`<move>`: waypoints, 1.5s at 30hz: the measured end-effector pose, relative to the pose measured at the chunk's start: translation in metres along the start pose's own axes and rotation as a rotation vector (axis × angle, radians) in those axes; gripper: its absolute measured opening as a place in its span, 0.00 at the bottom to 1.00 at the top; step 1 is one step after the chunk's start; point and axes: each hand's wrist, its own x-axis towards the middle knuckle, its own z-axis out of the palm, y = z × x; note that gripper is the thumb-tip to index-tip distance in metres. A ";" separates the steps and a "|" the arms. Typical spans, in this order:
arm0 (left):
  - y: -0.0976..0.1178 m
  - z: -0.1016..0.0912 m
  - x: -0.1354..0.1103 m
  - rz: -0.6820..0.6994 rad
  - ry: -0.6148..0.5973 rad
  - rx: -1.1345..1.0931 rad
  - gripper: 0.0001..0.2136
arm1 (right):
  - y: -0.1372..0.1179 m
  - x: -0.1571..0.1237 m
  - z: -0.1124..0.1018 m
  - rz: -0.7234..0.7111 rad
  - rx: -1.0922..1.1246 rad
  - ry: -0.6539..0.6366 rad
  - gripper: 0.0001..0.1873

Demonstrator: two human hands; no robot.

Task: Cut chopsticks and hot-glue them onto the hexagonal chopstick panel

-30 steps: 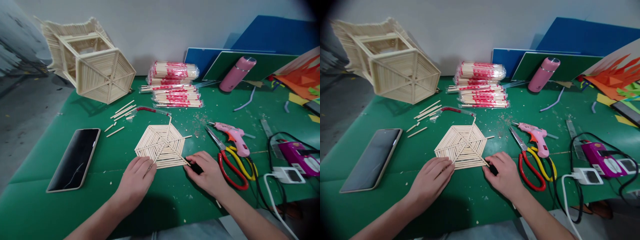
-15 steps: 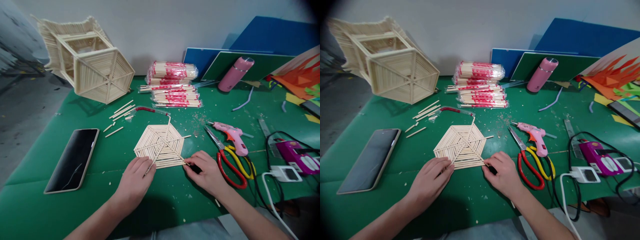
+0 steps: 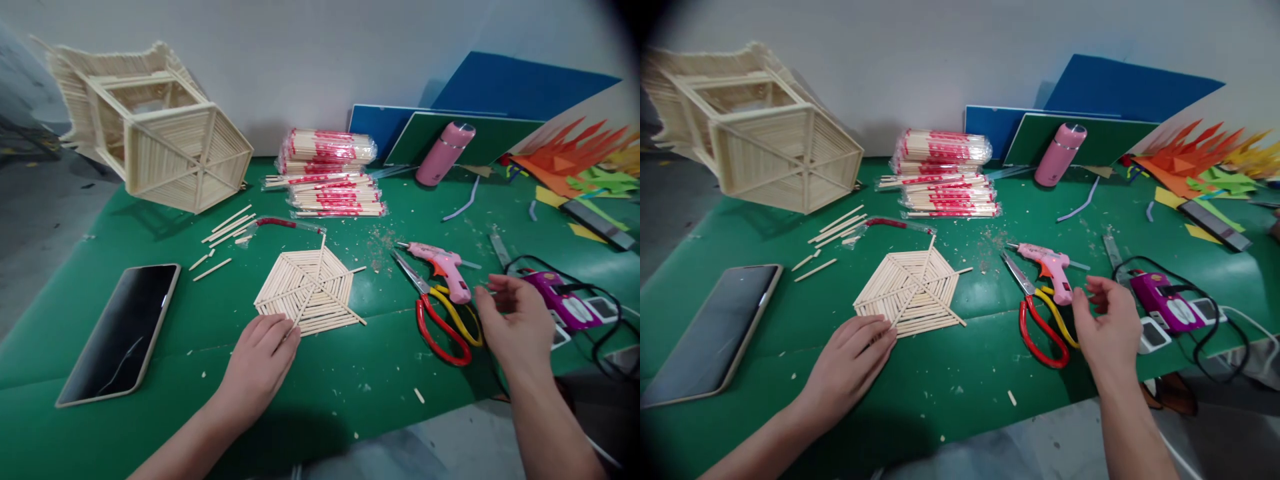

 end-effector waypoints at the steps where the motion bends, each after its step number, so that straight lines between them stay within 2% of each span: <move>1: 0.000 0.001 0.000 -0.011 0.006 -0.016 0.07 | 0.003 0.004 0.000 0.016 -0.024 -0.025 0.18; 7: 0.003 -0.002 -0.002 -0.106 0.006 -0.100 0.08 | 0.009 0.018 0.015 0.092 -0.101 -0.251 0.24; 11: 0.003 -0.013 -0.009 -0.222 0.044 -0.098 0.14 | 0.009 0.020 0.022 0.094 -0.132 -0.325 0.27; 15: 0.003 -0.022 -0.017 -0.313 0.031 -0.067 0.16 | 0.007 0.017 0.023 0.072 -0.161 -0.216 0.29; 18: 0.004 -0.021 -0.017 -0.280 -0.041 -0.071 0.12 | 0.001 0.013 0.020 0.047 -0.169 -0.078 0.29; 21: 0.003 -0.018 -0.014 -0.223 -0.056 -0.079 0.08 | -0.006 0.008 0.015 0.021 -0.126 -0.013 0.27; 27: -0.006 -0.015 -0.006 -0.177 -0.047 -0.107 0.08 | -0.030 -0.005 0.015 -0.061 0.034 0.013 0.22; 32: -0.010 -0.024 0.000 -0.189 -0.098 -0.185 0.08 | -0.071 -0.022 0.031 -0.264 0.278 -0.106 0.16; 36: -0.024 -0.032 0.017 -0.205 -0.001 -0.155 0.06 | -0.096 -0.033 0.044 -0.367 0.403 -0.203 0.14; 39: -0.050 -0.031 0.042 -0.261 -0.022 -0.031 0.09 | -0.101 -0.038 0.052 -0.388 0.448 -0.206 0.13; 45: -0.106 -0.005 0.111 -0.327 -0.138 0.128 0.13 | -0.093 -0.042 0.063 -0.372 0.455 -0.202 0.11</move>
